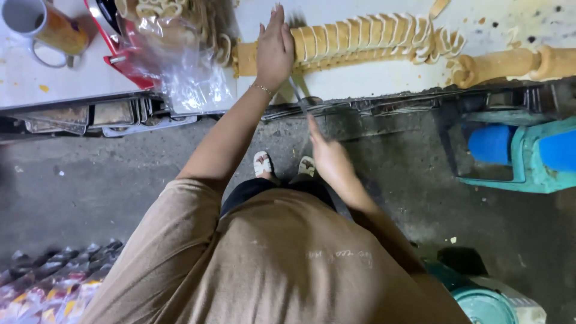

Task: The person is slicing long bread rolls into thin pieces using a knife and then placing the slices into plastic bags for packaging.

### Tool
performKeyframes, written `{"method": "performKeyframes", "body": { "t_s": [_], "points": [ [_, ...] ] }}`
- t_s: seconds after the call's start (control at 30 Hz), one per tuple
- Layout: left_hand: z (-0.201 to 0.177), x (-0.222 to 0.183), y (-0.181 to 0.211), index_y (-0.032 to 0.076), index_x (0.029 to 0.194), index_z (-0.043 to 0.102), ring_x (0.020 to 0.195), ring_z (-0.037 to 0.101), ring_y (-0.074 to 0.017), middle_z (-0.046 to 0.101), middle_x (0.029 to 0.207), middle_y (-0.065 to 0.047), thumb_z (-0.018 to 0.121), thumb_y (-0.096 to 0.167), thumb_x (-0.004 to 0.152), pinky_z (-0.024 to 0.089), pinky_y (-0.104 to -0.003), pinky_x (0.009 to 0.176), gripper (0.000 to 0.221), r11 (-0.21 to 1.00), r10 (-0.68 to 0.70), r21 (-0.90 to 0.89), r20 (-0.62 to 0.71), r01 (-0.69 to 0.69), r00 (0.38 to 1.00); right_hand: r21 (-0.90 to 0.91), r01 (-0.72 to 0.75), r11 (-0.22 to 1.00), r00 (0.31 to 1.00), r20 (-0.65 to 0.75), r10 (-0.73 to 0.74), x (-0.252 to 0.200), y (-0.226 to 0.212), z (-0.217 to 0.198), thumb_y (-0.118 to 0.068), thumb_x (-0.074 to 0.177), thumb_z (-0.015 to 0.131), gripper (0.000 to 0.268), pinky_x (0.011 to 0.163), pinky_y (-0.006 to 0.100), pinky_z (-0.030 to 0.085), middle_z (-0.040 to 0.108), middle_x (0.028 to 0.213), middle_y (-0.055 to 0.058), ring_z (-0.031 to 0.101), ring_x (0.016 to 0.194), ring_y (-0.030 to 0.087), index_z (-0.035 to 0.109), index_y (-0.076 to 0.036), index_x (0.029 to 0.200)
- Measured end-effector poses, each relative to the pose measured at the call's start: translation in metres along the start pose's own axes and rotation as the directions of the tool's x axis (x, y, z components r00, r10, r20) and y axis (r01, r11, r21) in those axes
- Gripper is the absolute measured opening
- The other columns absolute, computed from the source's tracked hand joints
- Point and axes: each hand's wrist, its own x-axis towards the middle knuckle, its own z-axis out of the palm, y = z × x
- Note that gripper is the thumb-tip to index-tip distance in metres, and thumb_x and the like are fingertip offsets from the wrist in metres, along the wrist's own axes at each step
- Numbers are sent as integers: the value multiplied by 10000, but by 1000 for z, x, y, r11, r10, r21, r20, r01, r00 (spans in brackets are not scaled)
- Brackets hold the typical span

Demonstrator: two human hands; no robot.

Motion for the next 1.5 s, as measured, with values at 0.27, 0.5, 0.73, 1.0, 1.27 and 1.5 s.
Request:
{"method": "performKeyframes", "body": {
  "t_s": [0.27,0.5,0.73,1.0,1.27,1.5],
  "points": [
    [12,-8,-12,156,1619,168,1570,304,-336,464,1614,-185,128,383,1149,111,-494,1330,523,999,-10,40,-48,12,999,27,123,992,982,-146,-118,85,-22,28,-49,1083,393,542,385,346,344,492,592,66,447,416,196,266,-104,1608],
    [-49,-3,-13,145,1629,-145,1572,-270,-253,-157,1735,-45,110,653,1056,-218,-523,1245,808,947,-172,-196,361,255,917,67,-340,938,929,179,324,-113,11,-9,-400,1075,303,587,659,491,474,545,601,264,660,613,433,140,-517,1626],
    [-82,-15,5,157,1605,175,1551,84,-363,351,1655,-138,571,816,897,-58,-722,1167,1045,964,198,81,418,-254,887,594,-335,731,887,-64,458,-159,-9,-76,-214,1044,482,541,523,282,290,365,647,-34,347,570,110,440,-320,1573],
    [-100,-1,23,60,1426,525,1256,591,-308,646,1358,-151,868,381,885,390,-501,1122,717,926,341,-253,236,-281,910,644,-344,684,857,-82,509,-159,16,-83,-213,1050,455,549,634,272,331,434,735,-8,400,657,126,436,-311,1590],
    [-77,43,-25,55,1205,718,948,655,-276,693,1001,-196,554,112,1077,526,-481,910,216,958,-63,-273,106,90,992,586,-430,687,796,-113,595,-147,118,-98,-255,1036,509,501,737,434,550,712,701,153,657,680,254,528,-397,1515],
    [-55,103,86,75,1128,709,774,697,-143,703,936,-58,533,151,918,619,-249,646,284,871,-331,-296,238,392,913,742,-285,607,874,-60,483,-102,178,-188,-256,1011,493,563,471,253,301,348,598,-53,296,515,76,453,-283,1571]
  ]
}}
